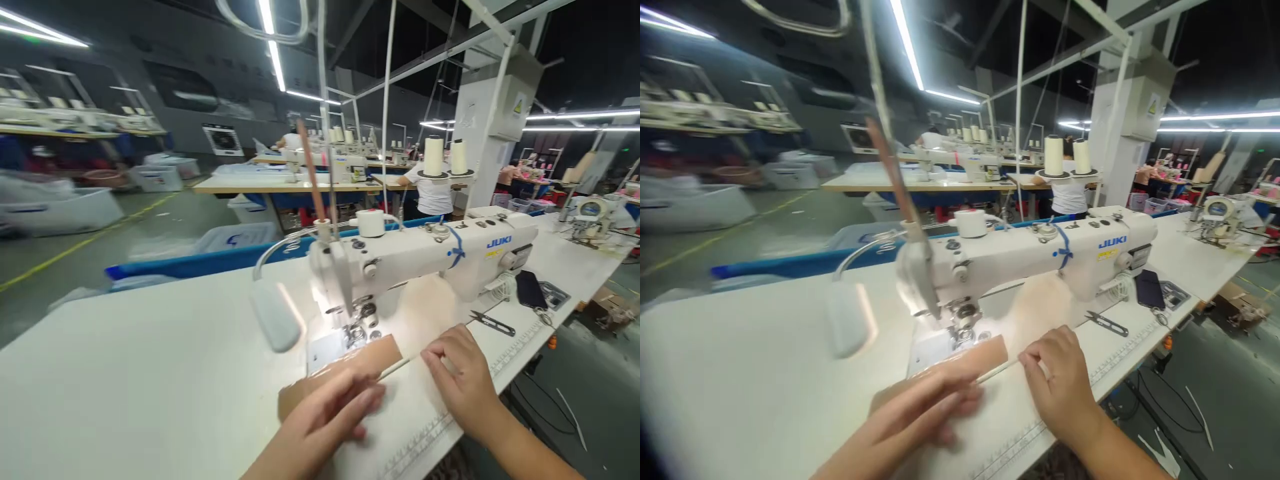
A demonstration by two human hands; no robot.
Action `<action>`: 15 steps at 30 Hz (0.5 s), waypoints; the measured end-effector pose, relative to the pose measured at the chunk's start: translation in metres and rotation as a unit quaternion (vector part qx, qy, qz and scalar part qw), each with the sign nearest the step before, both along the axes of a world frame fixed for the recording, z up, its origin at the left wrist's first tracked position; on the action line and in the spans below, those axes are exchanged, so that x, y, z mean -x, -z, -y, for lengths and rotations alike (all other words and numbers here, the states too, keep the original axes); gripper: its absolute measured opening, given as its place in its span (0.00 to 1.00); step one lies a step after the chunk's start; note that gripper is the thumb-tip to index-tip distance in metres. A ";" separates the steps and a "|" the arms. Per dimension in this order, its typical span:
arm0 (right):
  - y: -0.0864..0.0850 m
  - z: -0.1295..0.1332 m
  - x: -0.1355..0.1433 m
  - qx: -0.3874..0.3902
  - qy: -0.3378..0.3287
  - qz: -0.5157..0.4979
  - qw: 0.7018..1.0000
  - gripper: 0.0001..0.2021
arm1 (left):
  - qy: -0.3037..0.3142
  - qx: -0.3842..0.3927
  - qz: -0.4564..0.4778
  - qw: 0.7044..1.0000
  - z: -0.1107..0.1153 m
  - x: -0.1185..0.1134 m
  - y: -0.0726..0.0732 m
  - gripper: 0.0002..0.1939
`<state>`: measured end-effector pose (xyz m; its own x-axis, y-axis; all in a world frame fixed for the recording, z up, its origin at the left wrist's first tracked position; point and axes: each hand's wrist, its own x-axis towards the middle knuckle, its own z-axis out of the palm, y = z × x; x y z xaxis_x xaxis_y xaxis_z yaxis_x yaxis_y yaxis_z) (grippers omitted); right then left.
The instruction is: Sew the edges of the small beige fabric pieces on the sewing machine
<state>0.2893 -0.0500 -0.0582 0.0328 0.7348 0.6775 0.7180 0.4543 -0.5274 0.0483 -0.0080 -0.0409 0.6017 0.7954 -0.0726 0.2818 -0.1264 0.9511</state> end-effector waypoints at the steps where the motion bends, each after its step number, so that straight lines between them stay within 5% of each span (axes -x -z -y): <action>1: 0.000 0.005 0.009 0.001 -0.040 0.012 0.999 0.09 | -0.027 0.075 0.034 0.996 0.003 -0.004 -0.002 0.27; 4: 0.001 0.017 0.029 0.016 -0.151 0.034 0.988 0.08 | -0.055 0.160 0.057 0.984 0.007 -0.008 -0.007 0.29; 7: 0.003 0.020 0.029 0.037 -0.156 0.014 0.987 0.08 | -0.080 0.131 0.017 0.988 0.001 0.002 -0.012 0.20; 11: 0.011 0.018 0.018 0.064 -0.146 0.040 0.986 0.09 | -0.095 0.027 -0.070 0.993 -0.012 0.027 -0.015 0.16; 15: 0.022 0.019 0.025 0.095 -0.173 0.105 0.975 0.10 | -0.107 -0.160 -0.151 0.970 -0.017 0.042 -0.014 0.13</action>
